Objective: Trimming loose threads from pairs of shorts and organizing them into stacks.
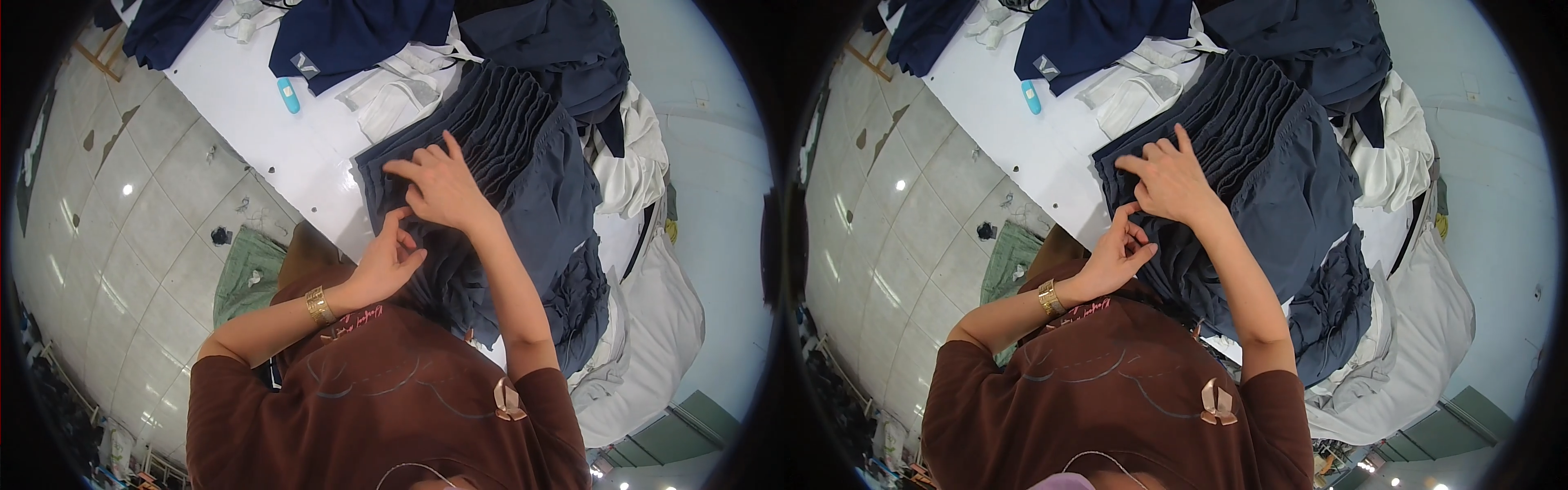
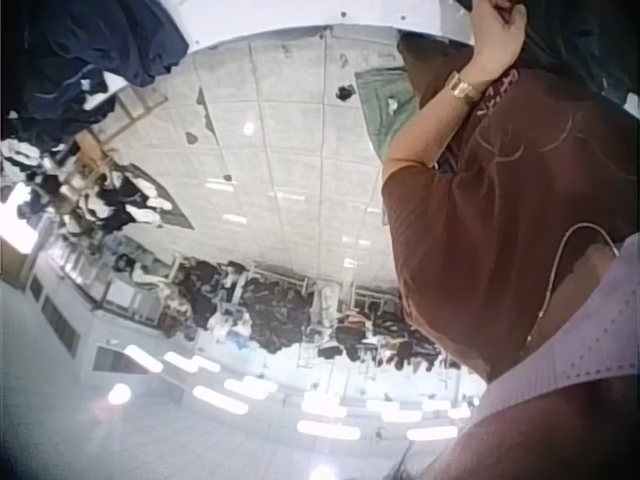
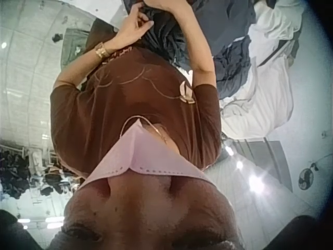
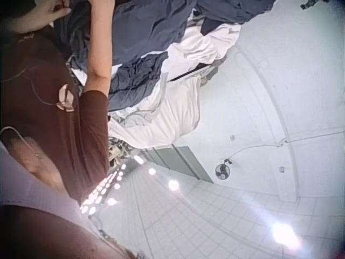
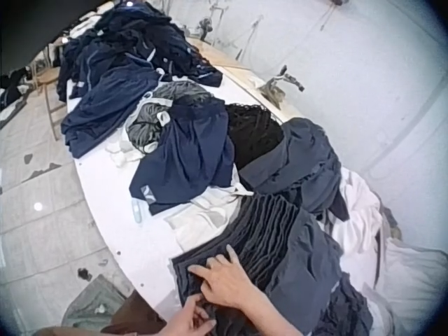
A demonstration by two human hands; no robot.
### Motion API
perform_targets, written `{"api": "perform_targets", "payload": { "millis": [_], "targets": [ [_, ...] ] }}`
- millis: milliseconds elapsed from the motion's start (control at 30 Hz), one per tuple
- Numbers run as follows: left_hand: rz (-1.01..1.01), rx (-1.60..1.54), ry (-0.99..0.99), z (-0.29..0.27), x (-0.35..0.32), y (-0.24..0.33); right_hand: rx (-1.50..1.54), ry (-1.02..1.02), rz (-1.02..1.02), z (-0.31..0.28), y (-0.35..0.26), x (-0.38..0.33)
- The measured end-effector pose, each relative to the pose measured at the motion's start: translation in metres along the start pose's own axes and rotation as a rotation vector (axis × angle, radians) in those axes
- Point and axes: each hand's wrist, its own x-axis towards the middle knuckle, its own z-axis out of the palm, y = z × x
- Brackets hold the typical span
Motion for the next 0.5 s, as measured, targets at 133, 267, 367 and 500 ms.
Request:
{"api": "perform_targets", "payload": {
  "millis": [133,267,367,500],
  "targets": [
    [-0.050,0.015,-0.018,-0.005,0.000,0.006,0.086,-0.038,-0.053,-0.003,0.003,-0.001],
    [0.009,0.093,0.062,-0.003,-0.004,0.001,0.165,-0.062,-0.073,-0.006,0.002,0.004],
    [0.087,0.218,0.126,-0.003,-0.004,-0.003,0.180,-0.090,0.043,0.002,-0.003,0.016],
    [0.164,0.316,0.167,-0.004,-0.005,-0.001,0.128,-0.103,0.029,0.002,-0.003,0.018]
  ]
}}
